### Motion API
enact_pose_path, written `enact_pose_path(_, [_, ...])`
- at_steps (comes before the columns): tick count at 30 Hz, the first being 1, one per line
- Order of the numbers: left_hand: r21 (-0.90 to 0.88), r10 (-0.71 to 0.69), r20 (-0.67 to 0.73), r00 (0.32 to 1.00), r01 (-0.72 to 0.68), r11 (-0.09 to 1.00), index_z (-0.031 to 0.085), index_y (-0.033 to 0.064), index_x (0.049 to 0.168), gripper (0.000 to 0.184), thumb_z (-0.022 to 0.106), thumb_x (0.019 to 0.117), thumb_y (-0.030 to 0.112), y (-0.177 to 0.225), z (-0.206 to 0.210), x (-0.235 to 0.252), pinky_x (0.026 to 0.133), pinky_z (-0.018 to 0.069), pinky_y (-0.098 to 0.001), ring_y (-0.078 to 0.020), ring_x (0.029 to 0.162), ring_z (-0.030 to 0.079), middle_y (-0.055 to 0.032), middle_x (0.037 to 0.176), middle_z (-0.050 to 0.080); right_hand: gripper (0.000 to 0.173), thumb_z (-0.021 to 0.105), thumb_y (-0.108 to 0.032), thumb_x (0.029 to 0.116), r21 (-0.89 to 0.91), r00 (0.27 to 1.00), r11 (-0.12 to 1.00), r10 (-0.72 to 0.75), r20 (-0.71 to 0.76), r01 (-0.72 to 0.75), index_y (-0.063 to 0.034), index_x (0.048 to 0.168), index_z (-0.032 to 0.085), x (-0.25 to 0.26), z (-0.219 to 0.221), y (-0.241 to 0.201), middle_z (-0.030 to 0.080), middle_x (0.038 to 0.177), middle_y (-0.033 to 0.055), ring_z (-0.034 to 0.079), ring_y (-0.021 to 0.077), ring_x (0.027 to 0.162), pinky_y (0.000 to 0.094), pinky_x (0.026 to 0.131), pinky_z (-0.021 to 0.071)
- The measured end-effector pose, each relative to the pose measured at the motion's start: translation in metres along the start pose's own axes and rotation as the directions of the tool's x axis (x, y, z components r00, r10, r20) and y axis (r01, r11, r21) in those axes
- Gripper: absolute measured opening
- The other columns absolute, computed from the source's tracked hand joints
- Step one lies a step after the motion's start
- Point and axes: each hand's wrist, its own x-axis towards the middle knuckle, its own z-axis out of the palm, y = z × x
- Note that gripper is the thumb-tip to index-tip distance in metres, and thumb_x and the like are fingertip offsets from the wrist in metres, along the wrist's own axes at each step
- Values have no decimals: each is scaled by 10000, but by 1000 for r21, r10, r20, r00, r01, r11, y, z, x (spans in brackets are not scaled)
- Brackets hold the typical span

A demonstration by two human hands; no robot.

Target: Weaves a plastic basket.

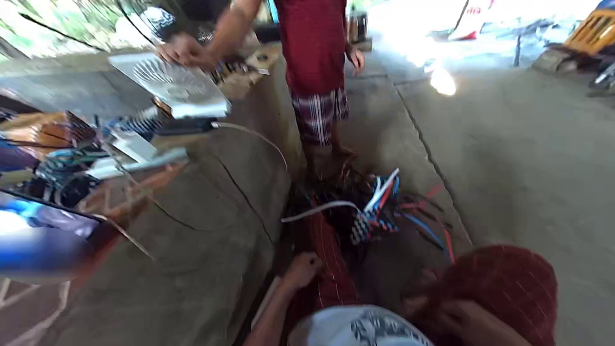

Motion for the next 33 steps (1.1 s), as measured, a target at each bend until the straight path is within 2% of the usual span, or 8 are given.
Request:
enact_pose_path(3, [-46,-37,-15,999,36,998,655,-51,1043,326,523,1079,245,9,0,-16,847,508,-515,-305,883,622,-198,962,637,311,575,-289,1053,114,996,989,-89,-2,89,-23,1115,722,10,-5,1,722,937,176,701,312,846,547,840,556])
enact_pose_path(6, [-332,-38,-99,994,3,943,603,50,897,230,510,1055,188,3,5,-49,592,462,-286,-78,602,491,18,721,508,290,574,-239,1055,144,978,971,-200,59,190,4,1142,706,27,-16,-12,711,977,182,687,290,861,517,841,551])
enact_pose_path(10, [-406,-36,-111,993,-12,914,561,119,772,242,525,1002,186,0,22,-101,557,436,-267,-47,550,472,76,629,468,306,567,-238,1049,112,931,944,-326,162,311,36,1082,701,78,-35,-33,691,981,196,663,295,885,514,866,527])
enact_pose_path(13, [-549,-74,-182,981,-39,835,511,191,727,252,521,975,152,-13,47,-107,520,427,-204,2,511,459,128,590,464,388,486,-282,1092,227,959,960,-208,193,162,56,1167,662,138,-40,-60,682,1058,187,660,234,889,427,861,545])
enact_pose_path(16, [-514,-132,-179,975,22,857,534,139,752,271,525,1022,155,-17,57,-97,521,425,-221,-23,512,461,84,611,480,476,473,-410,1092,372,977,922,25,213,-105,9,1241,642,215,-11,-71,678,1070,147,642,191,816,371,764,543])
enact_pose_path(20, [-218,-217,-100,971,192,957,590,56,797,309,565,1049,234,-6,46,-82,636,434,-371,-144,630,504,-16,674,506,640,488,-522,1058,596,920,708,359,158,-379,17,1399,534,278,29,-62,583,1325,280,625,384,1130,523,945,516])
enact_pose_path(25, [161,-339,-31,940,339,927,686,9,1008,397,494,1086,347,16,36,-65,879,502,-563,-355,962,671,-194,945,685,813,398,-654,1032,867,850,308,482,213,-392,-13,1532,377,317,48,-46,430,1505,317,513,473,1309,624,1006,468])
enact_pose_path(33, [304,-309,40,950,283,910,692,6,1058,438,450,1098,369,20,26,-46,945,492,-563,-372,1064,672,-211,1026,703,544,455,-436,1094,909,896,323,431,106,-263,31,1354,556,336,67,-33,615,1287,240,648,326,1056,479,885,536])
